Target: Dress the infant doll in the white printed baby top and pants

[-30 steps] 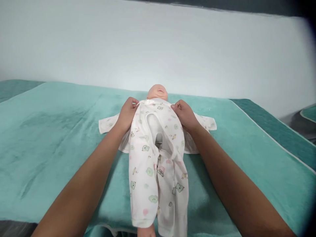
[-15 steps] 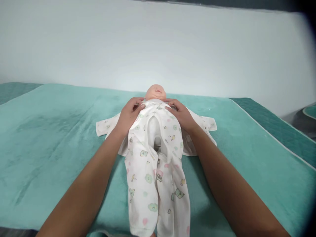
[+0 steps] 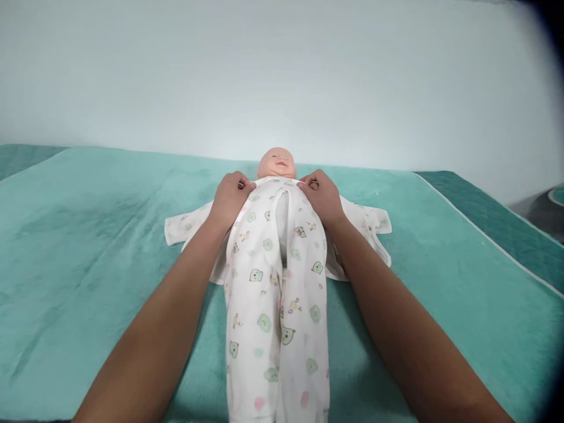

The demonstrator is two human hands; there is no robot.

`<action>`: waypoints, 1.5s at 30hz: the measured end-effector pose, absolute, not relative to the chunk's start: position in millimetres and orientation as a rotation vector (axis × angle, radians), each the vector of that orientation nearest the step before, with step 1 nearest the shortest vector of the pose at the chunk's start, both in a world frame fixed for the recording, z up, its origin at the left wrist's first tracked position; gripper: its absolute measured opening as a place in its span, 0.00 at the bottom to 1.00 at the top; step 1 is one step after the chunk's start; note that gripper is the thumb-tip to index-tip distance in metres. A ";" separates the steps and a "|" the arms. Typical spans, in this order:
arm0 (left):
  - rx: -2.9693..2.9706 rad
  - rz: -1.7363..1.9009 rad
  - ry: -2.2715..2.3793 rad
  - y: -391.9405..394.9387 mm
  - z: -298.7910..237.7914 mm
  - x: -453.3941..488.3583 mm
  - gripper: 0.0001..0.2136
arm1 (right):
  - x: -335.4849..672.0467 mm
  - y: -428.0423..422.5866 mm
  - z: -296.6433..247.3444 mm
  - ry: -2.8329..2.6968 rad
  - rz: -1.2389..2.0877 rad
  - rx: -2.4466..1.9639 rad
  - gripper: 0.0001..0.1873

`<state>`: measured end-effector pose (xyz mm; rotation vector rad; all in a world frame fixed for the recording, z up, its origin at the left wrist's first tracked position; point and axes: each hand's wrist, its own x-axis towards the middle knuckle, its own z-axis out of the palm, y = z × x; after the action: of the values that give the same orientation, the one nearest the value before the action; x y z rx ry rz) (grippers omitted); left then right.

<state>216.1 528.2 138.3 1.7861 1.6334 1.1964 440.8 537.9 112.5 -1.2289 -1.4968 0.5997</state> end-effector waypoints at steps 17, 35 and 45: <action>1.887 1.293 1.355 498.8 129.1 195.9 0.10 | 453.5 484.9 106.8 -1.475 0.575 -1.315 0.05; 1.392 0.754 1.006 454.8 126.6 172.2 0.13 | 469.3 449.4 121.6 -1.237 1.634 -1.032 0.22; 1.034 0.877 0.882 447.6 113.0 176.0 0.23 | 462.2 447.4 115.8 -1.156 1.689 -1.060 0.14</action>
<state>176.0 447.6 113.0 1.0344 0.8818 0.8773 462.2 447.4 115.8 -1.0601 -1.1564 1.6895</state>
